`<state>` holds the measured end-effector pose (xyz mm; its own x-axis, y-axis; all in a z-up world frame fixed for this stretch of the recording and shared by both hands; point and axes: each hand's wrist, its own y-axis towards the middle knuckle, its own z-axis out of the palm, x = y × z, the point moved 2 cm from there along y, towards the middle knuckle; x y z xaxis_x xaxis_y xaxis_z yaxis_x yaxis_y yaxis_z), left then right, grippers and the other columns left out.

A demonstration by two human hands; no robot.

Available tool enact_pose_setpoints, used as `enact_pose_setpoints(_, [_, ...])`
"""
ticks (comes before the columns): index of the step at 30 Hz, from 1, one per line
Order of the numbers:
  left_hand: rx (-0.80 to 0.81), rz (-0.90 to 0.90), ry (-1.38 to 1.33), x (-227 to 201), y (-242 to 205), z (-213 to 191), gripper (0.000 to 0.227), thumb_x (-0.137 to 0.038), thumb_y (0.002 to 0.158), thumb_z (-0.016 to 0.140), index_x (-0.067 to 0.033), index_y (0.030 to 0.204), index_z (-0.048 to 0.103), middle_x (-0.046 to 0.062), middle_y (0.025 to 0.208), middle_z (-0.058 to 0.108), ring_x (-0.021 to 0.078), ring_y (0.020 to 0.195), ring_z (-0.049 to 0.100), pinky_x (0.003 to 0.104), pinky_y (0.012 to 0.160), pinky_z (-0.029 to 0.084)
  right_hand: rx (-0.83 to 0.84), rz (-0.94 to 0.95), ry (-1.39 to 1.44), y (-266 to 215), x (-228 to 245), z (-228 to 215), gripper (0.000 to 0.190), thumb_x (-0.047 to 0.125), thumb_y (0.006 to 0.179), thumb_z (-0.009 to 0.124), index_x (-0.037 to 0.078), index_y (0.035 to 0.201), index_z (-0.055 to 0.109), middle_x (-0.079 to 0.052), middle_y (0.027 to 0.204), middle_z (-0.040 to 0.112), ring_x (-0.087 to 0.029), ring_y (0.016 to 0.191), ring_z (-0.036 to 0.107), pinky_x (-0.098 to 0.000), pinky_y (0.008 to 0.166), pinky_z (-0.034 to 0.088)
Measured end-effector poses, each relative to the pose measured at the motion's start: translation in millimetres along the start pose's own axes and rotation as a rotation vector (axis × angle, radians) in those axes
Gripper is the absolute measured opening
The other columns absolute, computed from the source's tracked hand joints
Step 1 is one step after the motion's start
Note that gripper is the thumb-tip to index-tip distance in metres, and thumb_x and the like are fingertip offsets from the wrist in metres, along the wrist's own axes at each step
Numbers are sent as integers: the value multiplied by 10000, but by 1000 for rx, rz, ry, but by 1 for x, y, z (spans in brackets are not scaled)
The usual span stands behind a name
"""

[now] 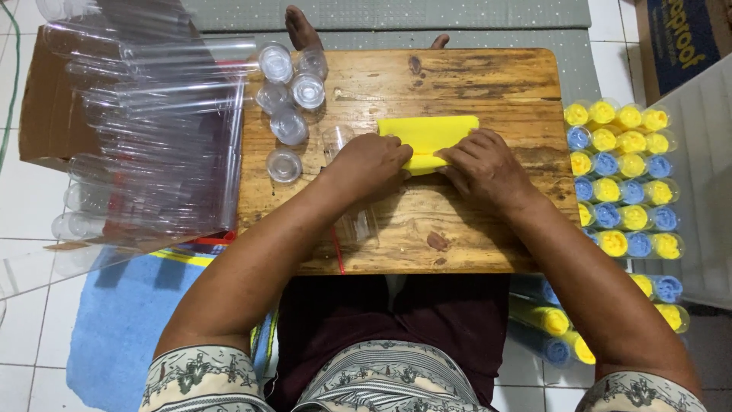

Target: The person brushes a yellow cloth on a wooden table using a small brush, then folds the cloth into a compact rectangle. The person rolls the folded cloth tightly and inserts it into a clear plastic tube.

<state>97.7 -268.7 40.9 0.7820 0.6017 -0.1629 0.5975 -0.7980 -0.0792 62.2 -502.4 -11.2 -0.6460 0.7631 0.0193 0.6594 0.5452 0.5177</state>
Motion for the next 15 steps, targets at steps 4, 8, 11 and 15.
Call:
enact_pose_setpoints(4, [19, -28, -132, 2, -5, -11, 246, -299, 1003, 584, -83, 1104, 644, 186, 922, 718, 382, 824, 748, 467, 737, 599, 47, 76, 173, 7, 3, -18, 186, 261, 999, 695, 131, 1123, 744, -63, 877, 709, -313, 897, 729, -499, 889, 560])
enact_pose_setpoints(8, [105, -120, -332, 3, -7, -30, 324, -206, 1016, 465, -110, 1326, 463, 264, 1076, 702, 498, 986, 708, 618, 865, 547, 140, 320, 328, 9, -3, -21, 264, 246, 1041, 642, 171, 1294, 665, -90, 953, 702, -344, 1027, 686, -509, 974, 487])
enact_pose_setpoints(11, [117, -166, -385, 5, -6, -33, 317, -205, 1003, 457, -128, 1311, 452, 271, 1109, 699, 506, 1025, 697, 620, 900, 534, 192, 454, 454, 14, -8, -23, 238, 282, 1045, 648, 202, 1269, 662, -116, 949, 705, -363, 1037, 679, -519, 966, 481])
enact_pose_setpoints(15, [16, -203, -445, 8, -6, -39, 329, -171, 967, 560, -154, 1288, 490, 261, 1131, 675, 518, 1036, 682, 627, 882, 529, 183, 602, 603, 17, -11, -23, 203, 262, 1038, 662, 241, 1234, 707, -104, 1032, 726, -329, 1100, 687, -478, 977, 489])
